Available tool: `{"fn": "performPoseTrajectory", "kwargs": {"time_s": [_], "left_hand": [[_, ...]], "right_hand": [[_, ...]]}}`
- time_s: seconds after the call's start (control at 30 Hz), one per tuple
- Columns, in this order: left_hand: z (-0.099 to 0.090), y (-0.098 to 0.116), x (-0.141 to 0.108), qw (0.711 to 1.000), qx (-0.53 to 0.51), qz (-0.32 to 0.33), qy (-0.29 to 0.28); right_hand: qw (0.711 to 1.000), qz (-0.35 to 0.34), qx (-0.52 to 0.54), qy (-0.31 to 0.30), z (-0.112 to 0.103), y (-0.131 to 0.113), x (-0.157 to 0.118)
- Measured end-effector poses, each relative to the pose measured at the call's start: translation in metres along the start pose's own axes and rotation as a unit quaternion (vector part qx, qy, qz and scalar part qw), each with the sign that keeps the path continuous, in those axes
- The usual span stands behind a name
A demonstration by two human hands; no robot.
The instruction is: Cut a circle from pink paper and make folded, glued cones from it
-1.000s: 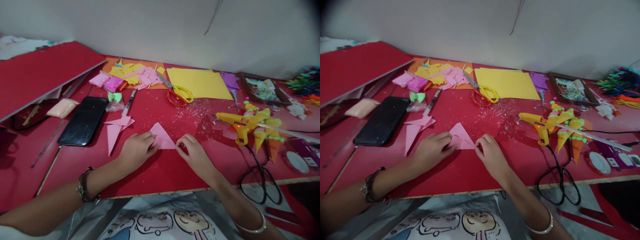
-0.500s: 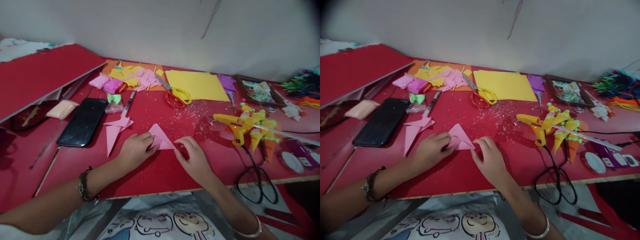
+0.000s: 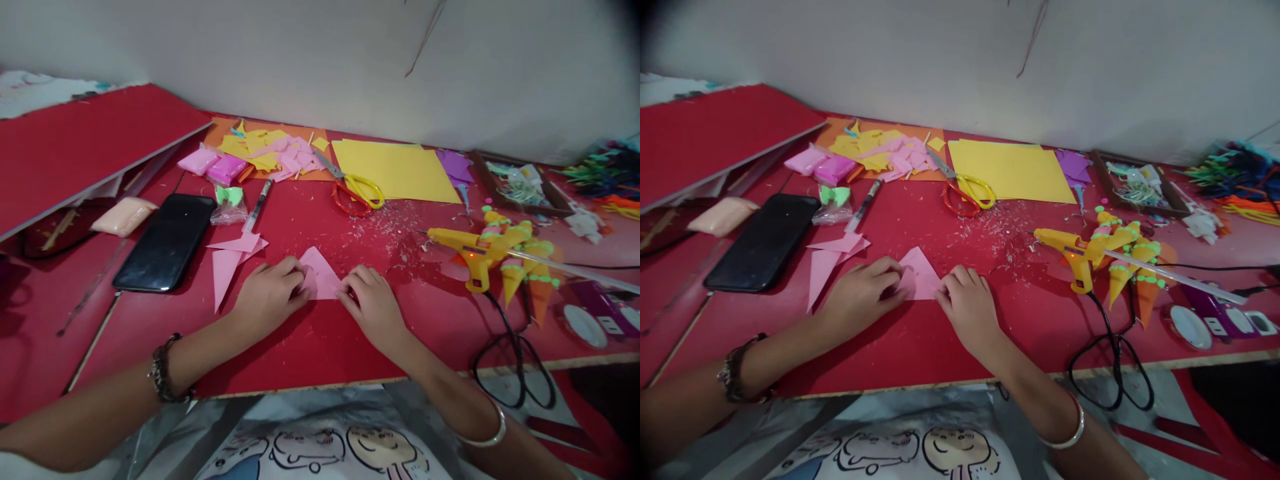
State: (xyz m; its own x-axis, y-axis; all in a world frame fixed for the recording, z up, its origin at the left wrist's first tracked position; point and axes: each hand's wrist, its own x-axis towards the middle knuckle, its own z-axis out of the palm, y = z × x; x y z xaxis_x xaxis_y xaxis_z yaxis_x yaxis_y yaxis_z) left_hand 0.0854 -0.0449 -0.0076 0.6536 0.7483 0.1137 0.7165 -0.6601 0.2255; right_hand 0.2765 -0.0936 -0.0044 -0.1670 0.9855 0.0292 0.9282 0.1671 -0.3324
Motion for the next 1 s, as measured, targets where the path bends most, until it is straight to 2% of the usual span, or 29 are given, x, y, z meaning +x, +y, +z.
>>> {"fn": "performPoseTrajectory", "kwargs": {"time_s": [0.23, 0.47, 0.53, 0.63, 0.67, 0.73, 0.83, 0.9, 1.0], "left_hand": [[-0.005, 0.001, -0.001, 1.0, -0.004, -0.013, -0.012], [-0.005, 0.005, 0.001, 0.996, 0.076, -0.001, -0.036], [-0.003, 0.003, 0.0, 0.997, 0.07, -0.008, -0.028], [-0.001, -0.003, -0.002, 0.998, 0.053, -0.013, 0.028], [-0.001, -0.005, -0.002, 0.998, 0.049, 0.003, 0.045], [-0.003, -0.008, 0.0, 0.994, 0.059, 0.08, 0.051], [-0.009, -0.011, 0.004, 0.972, 0.102, 0.21, 0.004], [-0.014, -0.012, 0.007, 0.962, 0.111, 0.249, -0.027], [-0.019, -0.015, 0.005, 0.959, 0.09, 0.264, -0.056]], "right_hand": [[1.0, -0.002, -0.03, 0.008, 0.001, -0.001, -0.002], [0.998, -0.001, -0.057, -0.002, 0.002, -0.002, -0.001], [0.999, 0.0, -0.055, -0.001, 0.002, -0.002, -0.001], [0.999, -0.003, -0.052, 0.005, 0.003, -0.002, -0.002], [0.999, -0.004, -0.053, 0.008, 0.003, -0.002, -0.002], [0.998, -0.007, -0.056, 0.013, 0.004, -0.002, -0.002], [0.998, -0.007, -0.059, 0.01, 0.004, -0.002, -0.001], [0.998, -0.006, -0.058, 0.008, 0.003, -0.001, -0.001], [0.998, -0.01, -0.054, 0.013, 0.004, -0.001, -0.002]]}}
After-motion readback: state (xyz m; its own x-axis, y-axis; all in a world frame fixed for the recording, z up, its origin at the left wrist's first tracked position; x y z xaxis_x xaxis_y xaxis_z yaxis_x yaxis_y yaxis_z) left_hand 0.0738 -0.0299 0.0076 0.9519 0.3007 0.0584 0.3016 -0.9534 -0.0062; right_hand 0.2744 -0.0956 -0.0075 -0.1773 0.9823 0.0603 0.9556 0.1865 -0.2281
